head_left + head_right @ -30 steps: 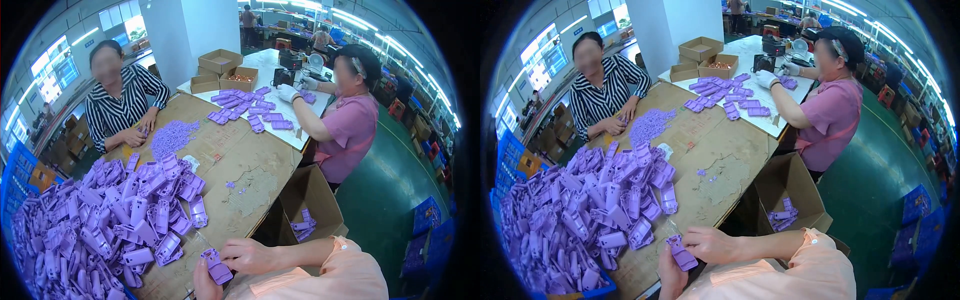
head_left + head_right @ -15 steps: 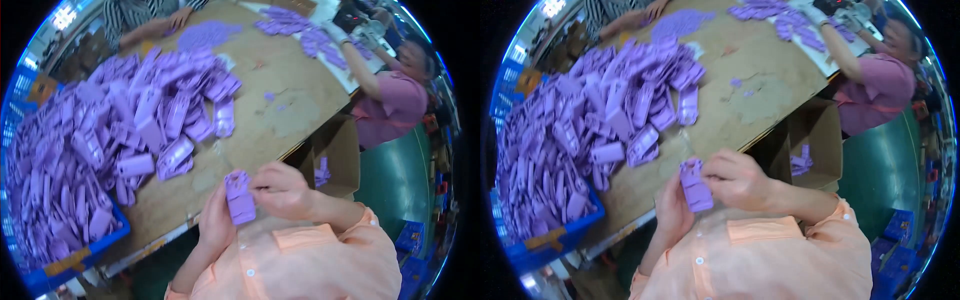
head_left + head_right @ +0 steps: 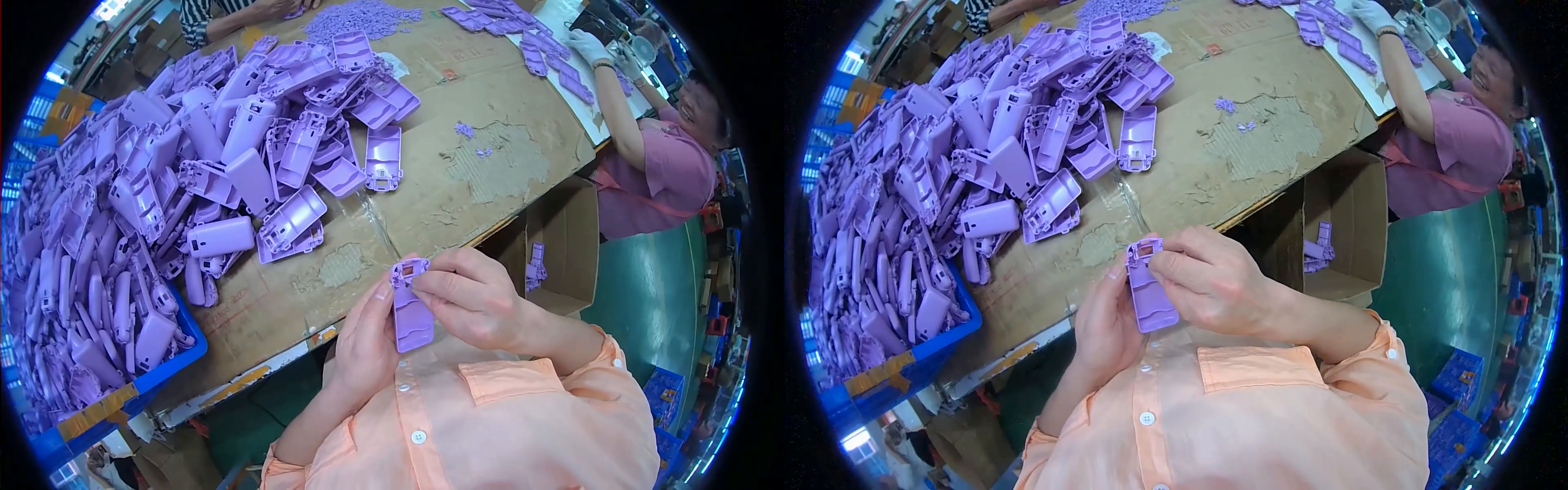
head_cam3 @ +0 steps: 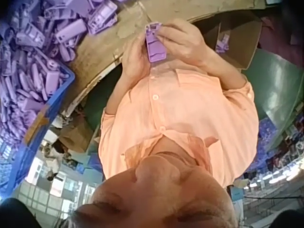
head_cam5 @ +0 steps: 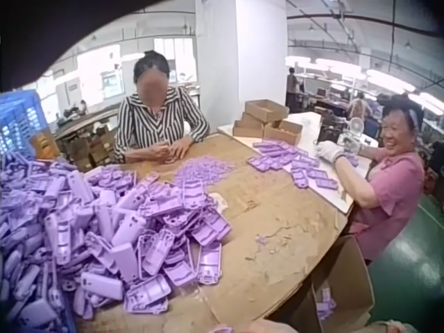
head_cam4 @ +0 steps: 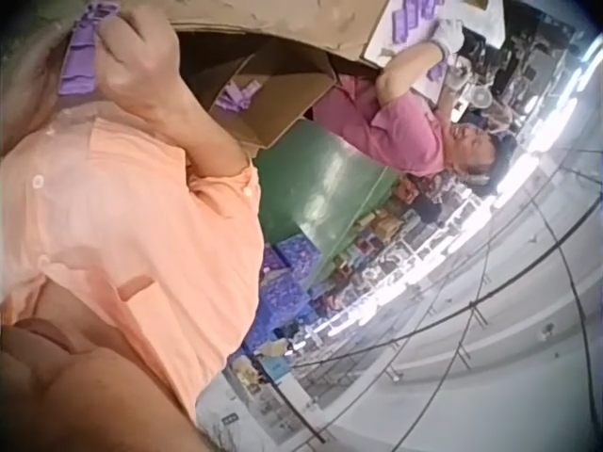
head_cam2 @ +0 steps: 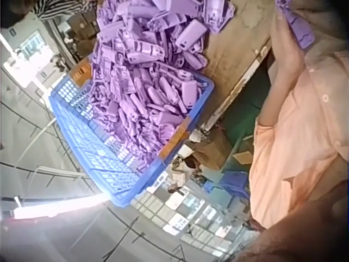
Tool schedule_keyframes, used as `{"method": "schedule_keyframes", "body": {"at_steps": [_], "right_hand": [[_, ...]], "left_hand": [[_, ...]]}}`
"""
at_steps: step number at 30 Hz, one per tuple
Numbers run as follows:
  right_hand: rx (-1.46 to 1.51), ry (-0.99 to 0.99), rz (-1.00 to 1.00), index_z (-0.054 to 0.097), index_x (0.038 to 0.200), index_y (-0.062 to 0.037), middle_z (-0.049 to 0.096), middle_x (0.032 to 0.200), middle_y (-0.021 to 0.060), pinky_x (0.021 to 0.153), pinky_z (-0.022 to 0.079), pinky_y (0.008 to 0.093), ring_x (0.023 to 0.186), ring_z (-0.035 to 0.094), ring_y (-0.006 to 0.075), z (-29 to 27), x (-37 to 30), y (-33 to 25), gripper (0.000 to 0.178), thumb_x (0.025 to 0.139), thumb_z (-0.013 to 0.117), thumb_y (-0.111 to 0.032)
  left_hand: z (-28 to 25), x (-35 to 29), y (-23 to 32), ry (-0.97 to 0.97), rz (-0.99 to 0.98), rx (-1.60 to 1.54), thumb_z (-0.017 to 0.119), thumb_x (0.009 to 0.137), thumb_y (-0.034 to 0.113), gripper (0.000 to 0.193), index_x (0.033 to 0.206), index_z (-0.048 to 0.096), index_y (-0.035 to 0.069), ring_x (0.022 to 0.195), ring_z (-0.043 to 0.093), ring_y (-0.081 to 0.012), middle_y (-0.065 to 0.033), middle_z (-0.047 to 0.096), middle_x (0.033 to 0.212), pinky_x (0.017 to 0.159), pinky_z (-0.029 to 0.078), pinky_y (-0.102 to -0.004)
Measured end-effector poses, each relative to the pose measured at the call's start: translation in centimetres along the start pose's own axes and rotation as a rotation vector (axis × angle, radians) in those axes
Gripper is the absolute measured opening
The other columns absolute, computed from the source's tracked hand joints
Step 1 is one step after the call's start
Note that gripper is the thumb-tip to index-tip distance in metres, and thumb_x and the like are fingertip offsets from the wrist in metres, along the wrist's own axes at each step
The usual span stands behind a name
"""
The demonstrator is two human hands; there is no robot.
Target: The person assembles plastic casings by inserting small plastic components into each casing by hand.
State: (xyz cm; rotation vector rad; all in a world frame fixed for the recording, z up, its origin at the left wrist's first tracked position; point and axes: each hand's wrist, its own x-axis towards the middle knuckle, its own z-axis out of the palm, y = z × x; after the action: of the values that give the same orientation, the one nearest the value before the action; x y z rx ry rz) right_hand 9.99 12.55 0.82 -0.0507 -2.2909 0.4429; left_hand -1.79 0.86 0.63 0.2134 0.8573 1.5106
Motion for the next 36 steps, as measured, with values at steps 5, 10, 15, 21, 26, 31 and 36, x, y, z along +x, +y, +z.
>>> {"method": "schedule_keyframes", "body": {"at_steps": [5, 10, 15, 21, 26, 31, 36], "right_hand": [[-0.009, -0.028, -0.005, 0.059, 0.07, 0.0074, 0.06, 0.083, 0.0128, 0.052, 0.048, 0.032, 0.07, 0.057, 0.0255, 0.1, -0.4, 0.3, 0.019, 0.053, 0.068, 0.002], [-0.004, -0.065, 0.01, 0.06, 0.072, 0.0077, 0.06, 0.083, 0.0128, 0.052, 0.047, 0.0328, 0.071, 0.057, 0.0259, -0.1, -0.5, 0.4, 0.021, 0.054, 0.067, 0.002], [0.045, -0.093, 0.051, 0.057, 0.085, 0.008, 0.055, 0.082, 0.0159, 0.059, 0.047, 0.0329, 0.071, 0.055, 0.026, -0.5, -0.2, 0.3, 0.029, 0.058, 0.064, 0.002], [-0.003, -0.115, -0.027, 0.056, 0.086, 0.0098, 0.056, 0.084, 0.017, 0.06, 0.048, 0.0335, 0.071, 0.055, 0.0267, -0.7, -0.2, 0.2, 0.033, 0.055, 0.063, 0.0], [0.011, -0.121, -0.041, 0.057, 0.079, 0.0113, 0.057, 0.084, 0.0169, 0.06, 0.049, 0.035, 0.074, 0.056, 0.028, -0.4, -0.4, 0.2, 0.031, 0.05, 0.062, -0.001], [-0.038, -0.162, -0.122, 0.059, 0.072, 0.012, 0.059, 0.087, 0.0178, 0.063, 0.052, 0.037, 0.08, 0.058, 0.0298, -0.4, -0.7, 0.0, 0.032, 0.045, 0.059, -0.004], [-0.221, -0.167, -0.265, 0.061, 0.069, 0.0101, 0.06, 0.084, 0.0179, 0.068, 0.053, 0.0356, 0.084, 0.059, 0.0283, -0.4, -1.5, -0.4, 0.031, 0.044, 0.055, -0.007]], "left_hand": [[0.2, 0.1, 0.0, -0.019, 0.022, 0.045, 0.03, 0.099, 0.025, 0.045, 0.132, 0.037, -0.005, 0.113, 0.048, -0.0149, -0.0102, 0.05, 0.123, 0.097, 0.036, -0.0279], [0.7, 0.2, 0.1, 0.026, 0.023, 0.056, 0.032, 0.097, 0.023, 0.042, 0.128, 0.042, -0.004, 0.112, 0.05, -0.0183, -0.0127, 0.052, 0.121, 0.097, 0.038, -0.032], [0.5, 0.3, 0.0, 0.031, 0.015, 0.055, 0.032, 0.097, 0.023, 0.042, 0.128, 0.041, -0.005, 0.113, 0.05, -0.0185, -0.0129, 0.052, 0.122, 0.098, 0.037, -0.0318], [0.6, 0.1, 0.0, 0.027, 0.003, 0.059, 0.032, 0.097, 0.023, 0.042, 0.128, 0.042, -0.005, 0.113, 0.05, -0.0184, -0.013, 0.051, 0.122, 0.097, 0.038, -0.0317], [0.1, 0.2, -0.2, 0.018, -0.008, 0.082, 0.033, 0.097, 0.023, 0.041, 0.126, 0.043, -0.005, 0.11, 0.052, -0.0183, -0.0132, 0.053, 0.119, 0.095, 0.039, -0.0313], [0.0, 0.2, -0.3, 0.021, 0.014, 0.091, 0.034, 0.097, 0.022, 0.039, 0.125, 0.044, -0.005, 0.107, 0.053, -0.0174, -0.0126, 0.054, 0.118, 0.094, 0.04, -0.0302], [0.2, 0.5, -0.2, -0.047, 0.013, 0.105, 0.04, 0.095, 0.016, 0.035, 0.123, 0.046, -0.005, 0.104, 0.055, -0.0165, -0.0119, 0.056, 0.116, 0.091, 0.043, -0.0287]]}}
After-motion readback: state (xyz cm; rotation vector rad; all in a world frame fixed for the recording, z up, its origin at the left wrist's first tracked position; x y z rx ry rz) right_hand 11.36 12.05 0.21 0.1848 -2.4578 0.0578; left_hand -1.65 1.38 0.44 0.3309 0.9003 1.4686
